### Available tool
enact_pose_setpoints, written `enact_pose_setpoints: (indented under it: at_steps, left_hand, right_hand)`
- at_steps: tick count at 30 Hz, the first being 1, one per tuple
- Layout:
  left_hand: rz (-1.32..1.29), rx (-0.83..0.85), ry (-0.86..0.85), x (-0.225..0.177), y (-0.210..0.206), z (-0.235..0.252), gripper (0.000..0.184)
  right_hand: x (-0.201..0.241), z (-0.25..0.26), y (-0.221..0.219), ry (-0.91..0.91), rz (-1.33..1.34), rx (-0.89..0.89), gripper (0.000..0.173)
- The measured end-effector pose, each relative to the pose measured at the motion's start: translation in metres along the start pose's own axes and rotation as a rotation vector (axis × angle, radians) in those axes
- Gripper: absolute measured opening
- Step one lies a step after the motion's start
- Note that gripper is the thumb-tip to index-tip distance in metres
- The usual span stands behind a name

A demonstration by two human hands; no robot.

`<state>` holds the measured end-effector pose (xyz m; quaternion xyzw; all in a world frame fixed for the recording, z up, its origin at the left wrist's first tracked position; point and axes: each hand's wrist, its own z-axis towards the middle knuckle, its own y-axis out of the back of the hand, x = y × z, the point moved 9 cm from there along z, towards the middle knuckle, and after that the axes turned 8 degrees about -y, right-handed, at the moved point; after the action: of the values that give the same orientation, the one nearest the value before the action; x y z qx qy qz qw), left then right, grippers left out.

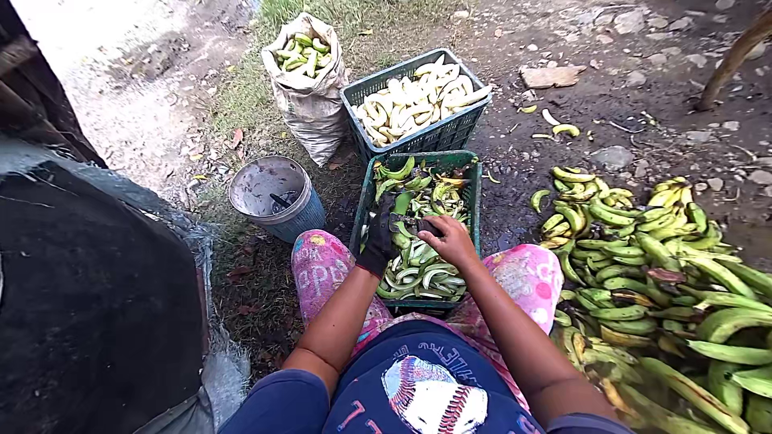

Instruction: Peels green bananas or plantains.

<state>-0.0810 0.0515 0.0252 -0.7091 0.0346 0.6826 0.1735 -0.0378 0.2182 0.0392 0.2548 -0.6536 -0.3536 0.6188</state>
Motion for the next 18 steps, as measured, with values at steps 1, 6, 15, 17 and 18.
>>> enact_pose_setpoints:
  at_steps: [1, 6, 15, 17, 18]
  left_hand:
    - [-0.107, -0.048, 0.055, 0.007, -0.007, -0.005, 0.042]
    - [-0.407, -0.301, 0.284, 0.06, -0.015, -0.023, 0.051]
    - [0.261, -0.397, -0.356, -0.043, 0.041, 0.029, 0.043]
    - [0.384, -0.225, -0.355, -0.038, 0.026, 0.017, 0.043]
    - [0.509, -0.103, -0.349, -0.033, 0.015, 0.008, 0.046]
  right_hand:
    - [0.001, 0.007, 0.011, 0.003, -0.043, -0.11, 0.057]
    - [-0.008, 0.033, 0.054, -0.186, -0.022, -0.391, 0.055]
    - [0.026, -0.017, -0.004, -0.017, 0.126, 0.036, 0.052]
    - [0.028, -0.009, 0.01, 0.055, 0.067, -0.036, 0.057]
    - [0.025, -0.001, 0.02, 0.092, 0.018, -0.095, 0.058]
